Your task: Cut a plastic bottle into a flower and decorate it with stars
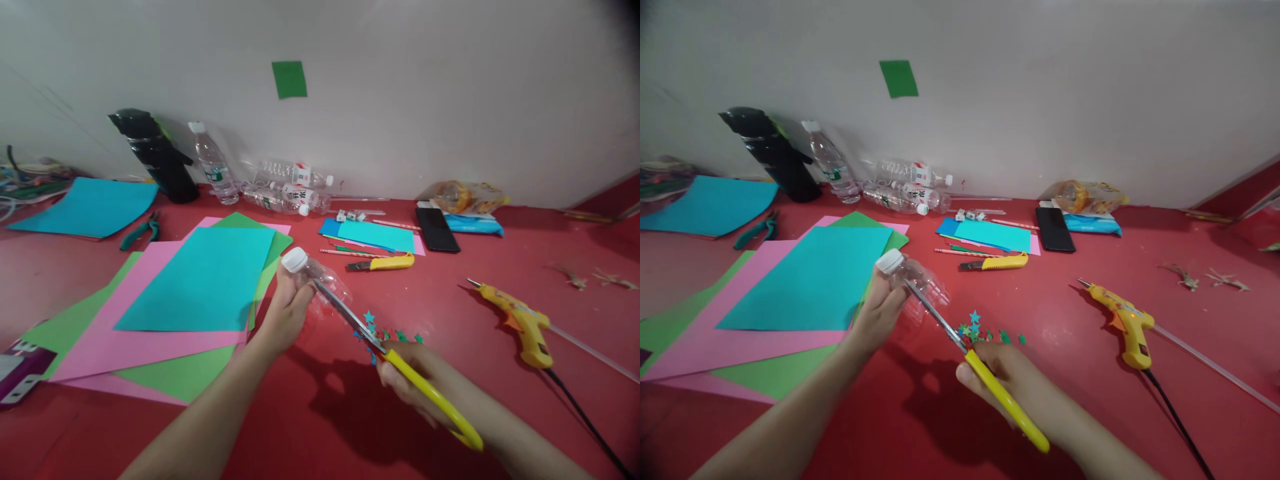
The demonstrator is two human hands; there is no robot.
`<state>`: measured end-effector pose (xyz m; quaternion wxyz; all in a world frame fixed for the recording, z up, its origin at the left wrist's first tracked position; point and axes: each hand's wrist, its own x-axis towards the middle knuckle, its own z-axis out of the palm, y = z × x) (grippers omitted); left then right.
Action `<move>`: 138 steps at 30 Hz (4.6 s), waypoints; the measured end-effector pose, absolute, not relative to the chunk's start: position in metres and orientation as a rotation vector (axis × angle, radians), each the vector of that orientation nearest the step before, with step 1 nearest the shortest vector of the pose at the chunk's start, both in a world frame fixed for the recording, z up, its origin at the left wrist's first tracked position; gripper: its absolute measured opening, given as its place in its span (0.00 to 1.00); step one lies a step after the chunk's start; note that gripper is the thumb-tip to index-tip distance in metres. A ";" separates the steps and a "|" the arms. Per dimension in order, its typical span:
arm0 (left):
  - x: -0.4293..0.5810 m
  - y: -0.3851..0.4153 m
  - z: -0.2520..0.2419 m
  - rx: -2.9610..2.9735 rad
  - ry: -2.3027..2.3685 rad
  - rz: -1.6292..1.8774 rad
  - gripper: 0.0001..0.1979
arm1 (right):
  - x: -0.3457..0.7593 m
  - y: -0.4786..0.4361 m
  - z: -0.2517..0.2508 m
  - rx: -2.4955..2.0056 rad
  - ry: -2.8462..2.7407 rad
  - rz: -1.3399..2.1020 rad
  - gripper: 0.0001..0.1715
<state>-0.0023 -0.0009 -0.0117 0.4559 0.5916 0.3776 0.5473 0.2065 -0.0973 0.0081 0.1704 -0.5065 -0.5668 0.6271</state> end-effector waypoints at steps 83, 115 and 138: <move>-0.005 0.005 -0.001 0.876 0.845 1.378 0.14 | 0.216 -0.095 0.011 -1.457 -1.697 1.708 0.34; -0.007 0.005 0.005 0.650 0.752 1.370 0.09 | 0.218 -0.094 0.012 -1.409 -1.879 1.607 0.38; 0.001 0.002 -0.002 0.661 0.787 1.437 0.09 | 0.214 -0.095 0.010 -1.310 -1.825 1.696 0.34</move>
